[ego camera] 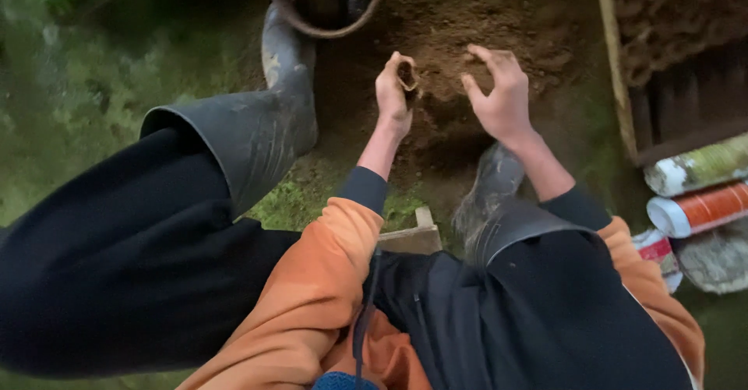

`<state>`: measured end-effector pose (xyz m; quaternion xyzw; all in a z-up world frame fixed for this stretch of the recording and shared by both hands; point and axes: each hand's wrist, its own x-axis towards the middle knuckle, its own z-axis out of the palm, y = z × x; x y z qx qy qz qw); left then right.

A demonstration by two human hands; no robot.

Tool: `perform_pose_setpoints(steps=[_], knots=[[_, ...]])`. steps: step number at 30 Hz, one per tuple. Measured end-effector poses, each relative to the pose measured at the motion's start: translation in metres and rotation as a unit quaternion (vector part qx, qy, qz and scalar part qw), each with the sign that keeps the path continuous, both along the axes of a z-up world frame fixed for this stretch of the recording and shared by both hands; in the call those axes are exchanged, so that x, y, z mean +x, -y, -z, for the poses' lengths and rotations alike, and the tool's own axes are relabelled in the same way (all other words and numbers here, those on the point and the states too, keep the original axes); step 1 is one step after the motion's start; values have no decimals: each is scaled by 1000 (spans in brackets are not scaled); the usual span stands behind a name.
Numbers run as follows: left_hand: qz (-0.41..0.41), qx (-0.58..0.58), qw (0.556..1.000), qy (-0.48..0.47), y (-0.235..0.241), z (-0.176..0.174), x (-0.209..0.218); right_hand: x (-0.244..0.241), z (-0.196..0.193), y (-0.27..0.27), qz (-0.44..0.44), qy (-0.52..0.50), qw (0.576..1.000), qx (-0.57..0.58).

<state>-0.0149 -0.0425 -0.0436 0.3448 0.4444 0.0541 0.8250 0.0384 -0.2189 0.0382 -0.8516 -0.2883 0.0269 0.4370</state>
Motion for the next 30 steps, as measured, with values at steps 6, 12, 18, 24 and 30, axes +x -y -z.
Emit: perform_pose_setpoints(steps=[6,12,18,24,30], knots=[[14,32,999,-22,-56,-21,-19,35,59,-60,-201,20,960,-194],[-15,55,998,10,-74,-6,-13,21,98,-102,-337,101,855,-380],[6,24,998,52,-57,-15,3,22,60,-76,-269,-2,929,-256],[122,-44,991,21,-9,-14,15,15,-53,-52,-84,-33,995,36],[146,-97,984,28,30,-37,22,-3,-44,-9,-92,46,992,-67]])
